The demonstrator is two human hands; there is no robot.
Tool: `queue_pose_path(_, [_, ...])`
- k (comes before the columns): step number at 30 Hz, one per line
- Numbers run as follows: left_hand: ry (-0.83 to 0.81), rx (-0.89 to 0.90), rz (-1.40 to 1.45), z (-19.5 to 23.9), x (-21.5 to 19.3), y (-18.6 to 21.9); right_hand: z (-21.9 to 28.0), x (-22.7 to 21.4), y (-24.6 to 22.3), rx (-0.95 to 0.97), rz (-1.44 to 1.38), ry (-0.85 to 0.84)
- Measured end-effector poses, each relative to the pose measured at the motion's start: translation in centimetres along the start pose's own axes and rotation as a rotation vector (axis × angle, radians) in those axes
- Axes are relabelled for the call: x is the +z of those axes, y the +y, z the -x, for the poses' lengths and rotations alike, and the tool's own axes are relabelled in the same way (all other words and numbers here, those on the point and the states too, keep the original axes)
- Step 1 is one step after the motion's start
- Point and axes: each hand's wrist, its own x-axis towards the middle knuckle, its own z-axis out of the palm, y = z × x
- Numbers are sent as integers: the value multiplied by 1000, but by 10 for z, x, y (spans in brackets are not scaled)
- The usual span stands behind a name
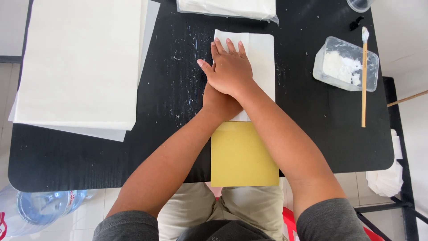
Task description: The person places a white sheet of paper over a yellow cardboard template and folds the paper edges around it. Then, using a brush, the person applies white glue from a container onto the folded paper edges.
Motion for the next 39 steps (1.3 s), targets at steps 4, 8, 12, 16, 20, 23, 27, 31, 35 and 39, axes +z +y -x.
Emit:
queue_pose_path(4, [59, 0, 52, 4, 2, -2, -17, -9, 3, 23, 39, -42])
queue_pose_path(8, [82, 10, 144, 6, -3, -7, -31, -23, 14, 14, -85, -38])
queue_pose_path(12, [-6, 34, 497, -1, -9, -20, -25, -27, 35, -122, -314, 54])
queue_pose_path(16, [-124, 149, 430, 0, -20, -42, 22, -25, 71, -154, -435, 222])
queue_pose_path(20, [-122, 98, 125, 4, -27, -39, 78, -11, 105, -74, -367, 185])
queue_pose_path(23, [-170, 20, 80, 3, -33, -23, 111, 5, 124, -73, -322, 185])
queue_pose_path(27, [-261, -27, 47, 0, -35, 1, 139, 27, 139, -90, -251, 163])
queue_pose_path(31, [-285, -48, 6, 0, -28, 19, 151, 44, 146, -74, -220, 224])
queue_pose_path(35, [-299, -66, -10, 0, -25, 26, 150, 55, 148, -191, -241, 404])
queue_pose_path(39, [-330, -89, -13, -6, -26, 31, 142, 66, 153, -223, -296, 364])
